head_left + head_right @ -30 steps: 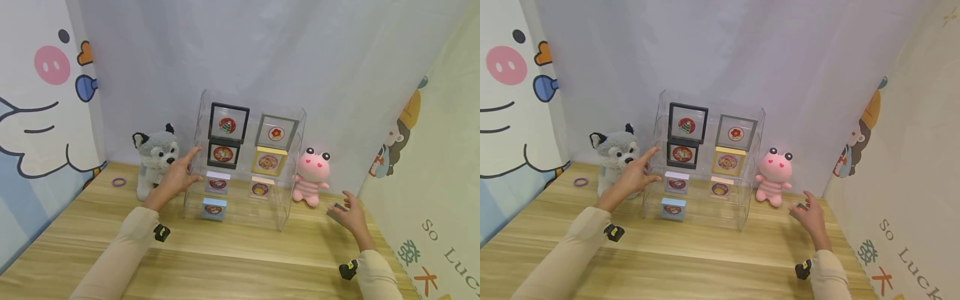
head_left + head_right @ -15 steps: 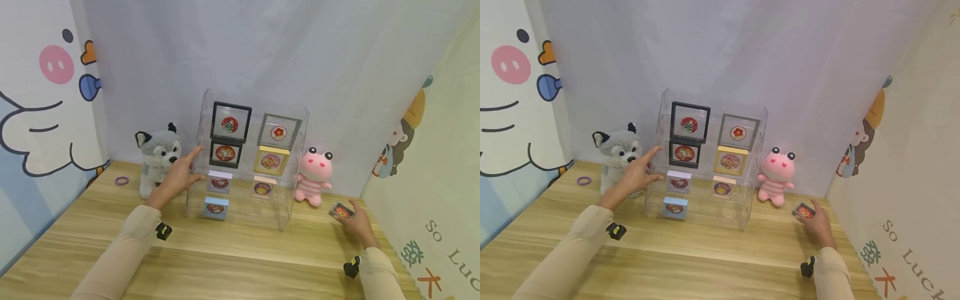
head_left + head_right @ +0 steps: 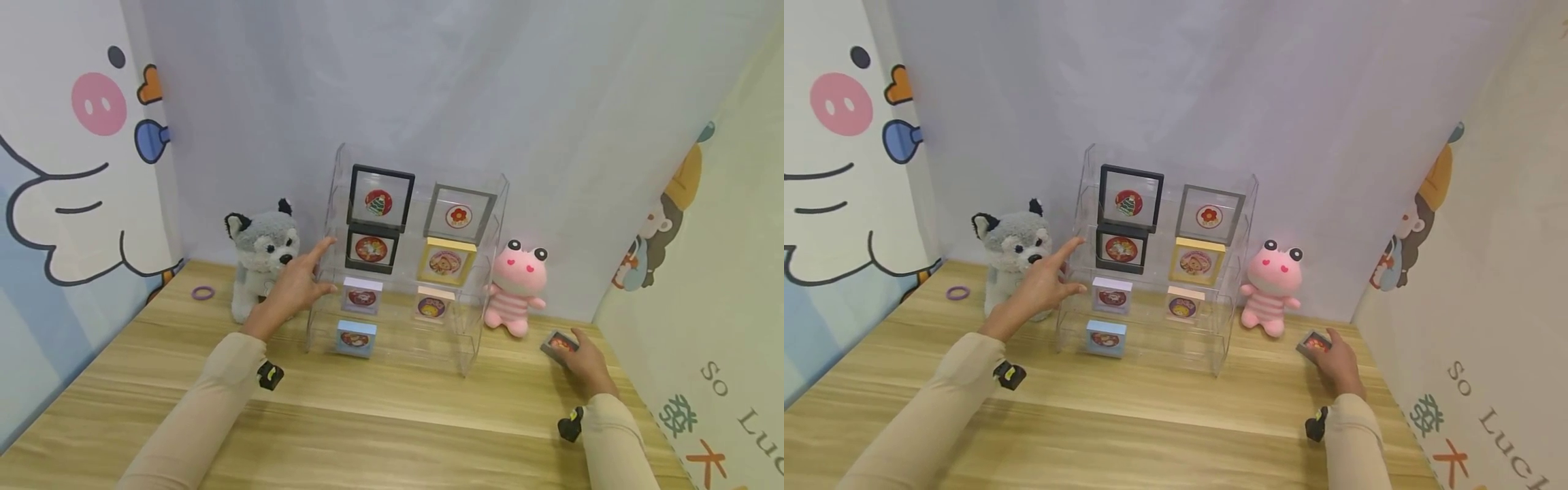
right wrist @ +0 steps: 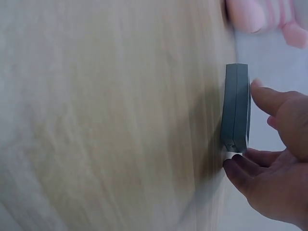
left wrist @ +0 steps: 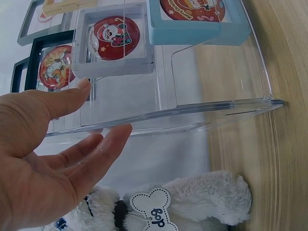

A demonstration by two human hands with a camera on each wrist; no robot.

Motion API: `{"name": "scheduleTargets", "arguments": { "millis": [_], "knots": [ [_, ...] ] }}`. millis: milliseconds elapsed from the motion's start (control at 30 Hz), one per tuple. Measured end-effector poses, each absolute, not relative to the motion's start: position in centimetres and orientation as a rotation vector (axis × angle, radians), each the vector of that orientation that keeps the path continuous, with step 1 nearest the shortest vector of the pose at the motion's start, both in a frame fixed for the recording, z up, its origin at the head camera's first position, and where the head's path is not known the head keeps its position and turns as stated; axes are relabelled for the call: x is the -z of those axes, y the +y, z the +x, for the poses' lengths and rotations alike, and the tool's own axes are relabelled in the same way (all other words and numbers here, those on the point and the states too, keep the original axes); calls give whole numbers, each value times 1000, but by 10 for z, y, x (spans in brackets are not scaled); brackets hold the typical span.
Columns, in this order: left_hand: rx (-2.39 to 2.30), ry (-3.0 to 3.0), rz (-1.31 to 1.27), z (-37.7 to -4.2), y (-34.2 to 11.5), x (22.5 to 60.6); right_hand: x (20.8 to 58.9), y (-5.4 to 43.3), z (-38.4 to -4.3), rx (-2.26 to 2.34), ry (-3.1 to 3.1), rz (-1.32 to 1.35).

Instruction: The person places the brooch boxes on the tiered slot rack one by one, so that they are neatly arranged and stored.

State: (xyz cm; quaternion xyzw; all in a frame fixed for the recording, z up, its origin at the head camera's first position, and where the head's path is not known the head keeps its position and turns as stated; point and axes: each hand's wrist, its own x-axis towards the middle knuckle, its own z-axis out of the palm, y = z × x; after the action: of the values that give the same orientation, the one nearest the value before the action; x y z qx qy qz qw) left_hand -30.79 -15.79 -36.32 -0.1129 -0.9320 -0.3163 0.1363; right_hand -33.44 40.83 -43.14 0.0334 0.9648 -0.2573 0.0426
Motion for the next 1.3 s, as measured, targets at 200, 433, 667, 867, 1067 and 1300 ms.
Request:
{"name": "scheduleTargets", "arguments": {
  "millis": [200,433,667,867,1067,1300],
  "knots": [
    [924,-2698,-325,-308,-158,362,428,409,-335,761,2958,92],
    [920,-2707,-319,-308,-157,362,432,412,-334,788,2974,79],
    [909,-2709,-314,-309,-156,363,433,412,-334,842,2985,111],
    [900,-2698,-320,-310,-157,364,437,411,-336,878,3026,139],
    [903,-2683,-331,-309,-157,363,440,410,-334,900,3072,177],
    [896,-2683,-327,-310,-157,364,441,409,-332,934,3107,118]
  ]
}}
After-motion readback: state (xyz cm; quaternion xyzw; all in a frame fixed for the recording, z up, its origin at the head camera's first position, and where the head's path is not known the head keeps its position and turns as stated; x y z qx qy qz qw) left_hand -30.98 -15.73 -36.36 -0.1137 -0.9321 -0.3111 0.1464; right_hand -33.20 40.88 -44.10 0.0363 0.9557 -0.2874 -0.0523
